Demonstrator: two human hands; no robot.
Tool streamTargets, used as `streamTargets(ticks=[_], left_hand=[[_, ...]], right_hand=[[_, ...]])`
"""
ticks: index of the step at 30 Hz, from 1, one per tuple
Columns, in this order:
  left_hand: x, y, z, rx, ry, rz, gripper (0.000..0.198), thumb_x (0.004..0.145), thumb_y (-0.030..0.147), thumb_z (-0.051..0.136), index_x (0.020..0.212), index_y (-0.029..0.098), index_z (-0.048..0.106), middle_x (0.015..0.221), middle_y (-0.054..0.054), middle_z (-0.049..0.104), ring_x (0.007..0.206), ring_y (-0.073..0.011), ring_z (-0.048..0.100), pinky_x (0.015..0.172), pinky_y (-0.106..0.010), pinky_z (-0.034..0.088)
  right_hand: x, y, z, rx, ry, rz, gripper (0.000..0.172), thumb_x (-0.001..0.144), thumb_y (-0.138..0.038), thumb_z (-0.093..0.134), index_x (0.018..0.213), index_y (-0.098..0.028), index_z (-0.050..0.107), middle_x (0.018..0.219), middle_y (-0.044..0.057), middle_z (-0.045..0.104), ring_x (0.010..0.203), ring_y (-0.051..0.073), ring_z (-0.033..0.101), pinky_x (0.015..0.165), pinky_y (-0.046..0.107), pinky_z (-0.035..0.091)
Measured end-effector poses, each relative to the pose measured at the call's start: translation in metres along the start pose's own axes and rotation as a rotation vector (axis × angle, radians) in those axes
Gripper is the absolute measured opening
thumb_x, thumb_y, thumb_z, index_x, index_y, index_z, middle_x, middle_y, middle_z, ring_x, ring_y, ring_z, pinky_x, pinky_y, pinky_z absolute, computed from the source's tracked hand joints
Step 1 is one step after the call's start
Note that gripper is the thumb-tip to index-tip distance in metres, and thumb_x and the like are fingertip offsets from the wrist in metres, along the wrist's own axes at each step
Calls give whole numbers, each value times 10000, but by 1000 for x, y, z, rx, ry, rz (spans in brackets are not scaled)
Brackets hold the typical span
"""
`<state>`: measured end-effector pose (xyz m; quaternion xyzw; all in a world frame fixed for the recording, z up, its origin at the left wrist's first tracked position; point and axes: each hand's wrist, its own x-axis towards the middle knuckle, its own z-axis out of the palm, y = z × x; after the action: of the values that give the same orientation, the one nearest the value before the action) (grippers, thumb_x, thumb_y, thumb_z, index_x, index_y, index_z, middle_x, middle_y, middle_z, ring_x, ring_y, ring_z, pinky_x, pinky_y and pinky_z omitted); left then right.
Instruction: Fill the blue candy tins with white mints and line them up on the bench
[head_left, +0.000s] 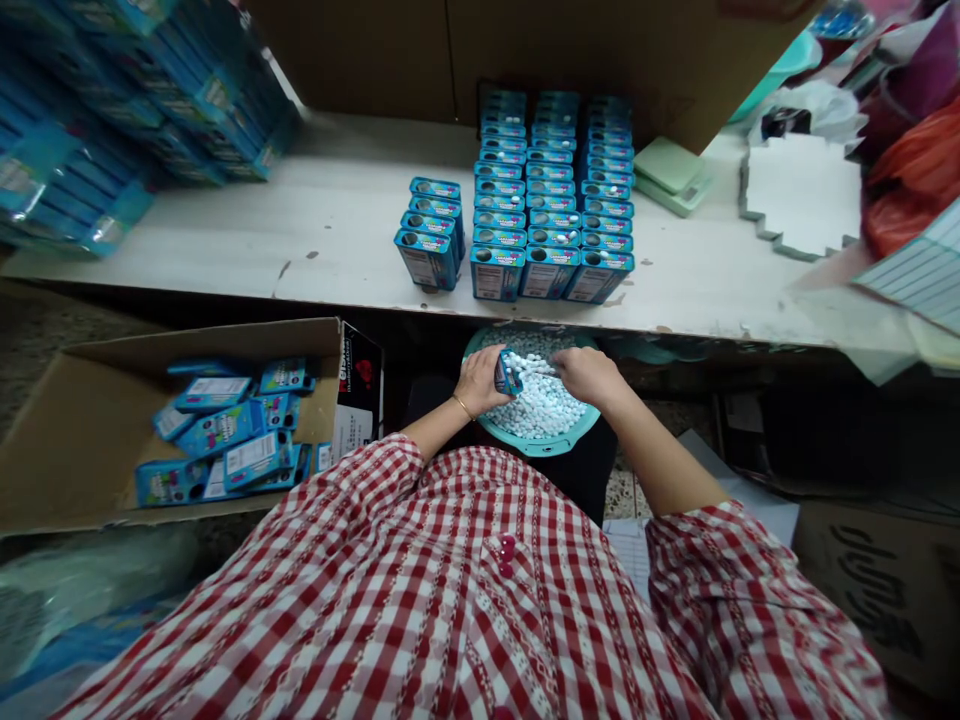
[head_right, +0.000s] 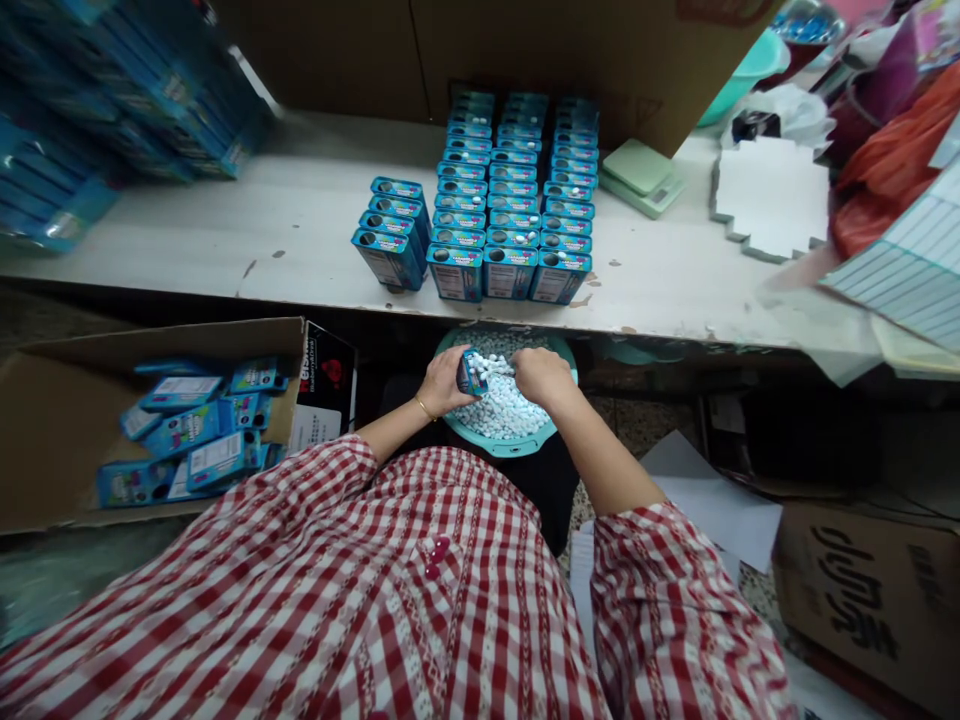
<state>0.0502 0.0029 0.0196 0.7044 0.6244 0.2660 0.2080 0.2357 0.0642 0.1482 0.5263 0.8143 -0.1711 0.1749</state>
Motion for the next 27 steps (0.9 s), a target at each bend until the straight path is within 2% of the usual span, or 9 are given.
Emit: streamTargets(ticks=[7, 10, 12, 15, 17, 19, 23, 27], left_hand=[[-2, -2, 2, -7, -12, -14, 957, 502, 321, 822, 1331, 174, 366, 1331, -146, 483, 1251, -337, 454, 1068, -478, 338], [0, -4, 3, -32, 0, 1, 955, 500, 319, 819, 1326, 163, 365, 1325, -153, 484, 1246, -337, 460, 1070, -472, 343], [1, -7, 1, -74, 18, -2, 956, 498, 329, 820, 1321, 165, 365, 1313, -152, 488, 1239, -335, 467, 1066, -467, 354], [-1, -12, -3, -174, 50, -24, 969, 489, 362, 830, 1317, 182, 359, 1300, -140, 488, 1230, -328, 476, 1067, -470, 362], [-2, -16, -5, -259, 59, -52, 970, 491, 369, 836, 1313, 184, 354, 1299, -135, 485, 1226, -318, 482, 1070, -468, 365], [-3, -18, -2, -345, 50, -117, 962, 499, 362, 839, 1306, 181, 347, 1285, -130, 491, 1200, -302, 505, 1057, -456, 384], [2, -17, 15, -460, 2, -222, 943, 495, 329, 843, 1281, 158, 350, 1237, -128, 515, 1148, -278, 542, 1034, -432, 409], [10, -11, 27, -506, -35, -211, 899, 494, 295, 841, 1256, 161, 382, 1191, -112, 543, 1110, -265, 563, 1004, -424, 435]], right_hand=[[-9, -27, -20, -118, -19, -5, 401, 833, -126, 396, 1133, -169, 659, 1070, 201, 664, 985, 285, 634, 788, 360, 465], [-17, -21, -19, -104, 7, -6, 395, 850, -144, 375, 1123, -181, 659, 1039, 198, 672, 944, 282, 644, 765, 364, 469], [-23, -7, -11, -83, 27, 19, 393, 870, -181, 366, 1137, -219, 653, 1041, 170, 678, 929, 277, 646, 754, 358, 469], [-33, 27, 17, -41, 26, 96, 383, 894, -238, 361, 1140, -256, 654, 1028, 145, 688, 897, 275, 650, 737, 355, 467], [-35, 47, 45, -29, -21, 159, 382, 894, -236, 363, 1125, -233, 668, 996, 164, 692, 867, 283, 654, 723, 364, 465], [-30, 56, 76, -15, -70, 206, 394, 881, -195, 366, 1140, -212, 662, 989, 171, 693, 856, 277, 657, 721, 358, 467], [0, 33, 126, 96, -60, 222, 459, 854, -124, 364, 1242, -228, 588, 1082, 117, 681, 949, 230, 641, 763, 301, 464], [32, 9, 146, 279, 31, 229, 441, 894, -183, 341, 1270, -199, 571, 1118, 129, 668, 1009, 223, 615, 822, 304, 450]])
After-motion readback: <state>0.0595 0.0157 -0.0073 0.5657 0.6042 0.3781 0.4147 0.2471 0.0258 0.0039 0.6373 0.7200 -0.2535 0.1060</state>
